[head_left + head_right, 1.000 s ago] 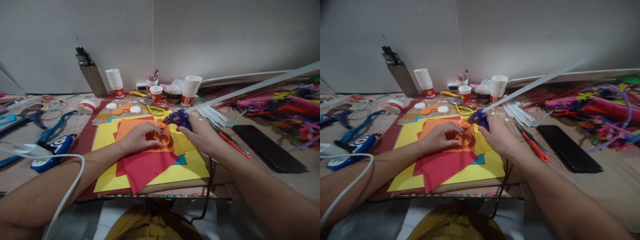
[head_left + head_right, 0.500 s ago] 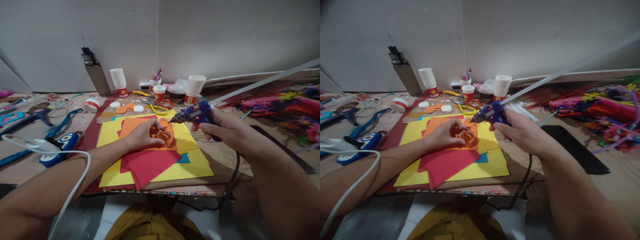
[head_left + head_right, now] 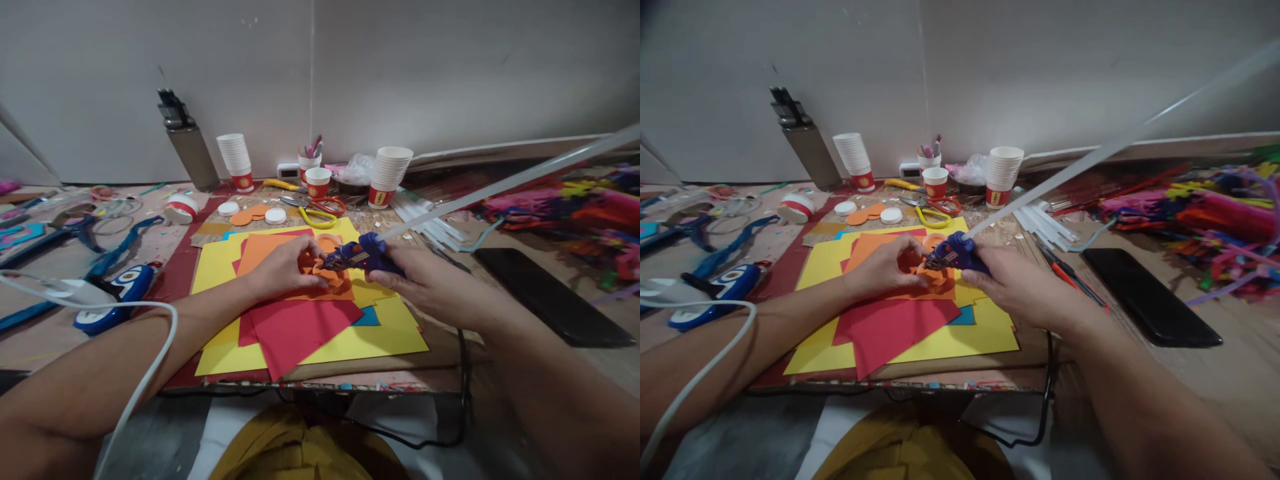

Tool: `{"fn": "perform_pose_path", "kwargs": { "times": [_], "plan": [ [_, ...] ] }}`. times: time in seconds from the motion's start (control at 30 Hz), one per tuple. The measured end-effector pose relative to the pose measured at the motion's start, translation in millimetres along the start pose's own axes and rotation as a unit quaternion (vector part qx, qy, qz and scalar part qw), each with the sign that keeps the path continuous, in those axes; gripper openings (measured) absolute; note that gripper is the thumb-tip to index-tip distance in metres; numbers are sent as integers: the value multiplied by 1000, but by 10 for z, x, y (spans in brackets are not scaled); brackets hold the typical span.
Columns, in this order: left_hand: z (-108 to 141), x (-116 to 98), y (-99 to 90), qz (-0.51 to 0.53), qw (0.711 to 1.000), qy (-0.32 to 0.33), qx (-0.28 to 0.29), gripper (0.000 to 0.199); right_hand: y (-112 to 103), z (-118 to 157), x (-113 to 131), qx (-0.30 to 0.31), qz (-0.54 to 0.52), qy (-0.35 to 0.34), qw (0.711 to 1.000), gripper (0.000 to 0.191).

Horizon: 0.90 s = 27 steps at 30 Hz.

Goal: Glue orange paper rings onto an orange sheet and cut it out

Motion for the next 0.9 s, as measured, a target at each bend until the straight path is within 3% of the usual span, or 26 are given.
{"fn": "perform_pose_path", "kwargs": {
  "times": [0.5, 0.9],
  "plan": [
    [-17, -4, -10, -6, 1000, -8, -3, 45, 95, 23, -38, 26, 33, 28, 999, 35],
    [-16, 32, 13, 24, 1000, -12, 2, 47, 151, 18, 30, 36, 12, 9, 999, 36]
  ]
}}
Point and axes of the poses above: each hand's wrist, its own z-axis away from the middle knuckle, its own y-axis out of the palm, x = y × z, the point moved 5 cm from there along -z, towards the middle knuckle, and after that the axes turned 12 degrees about -x, right-handed, at the moved point
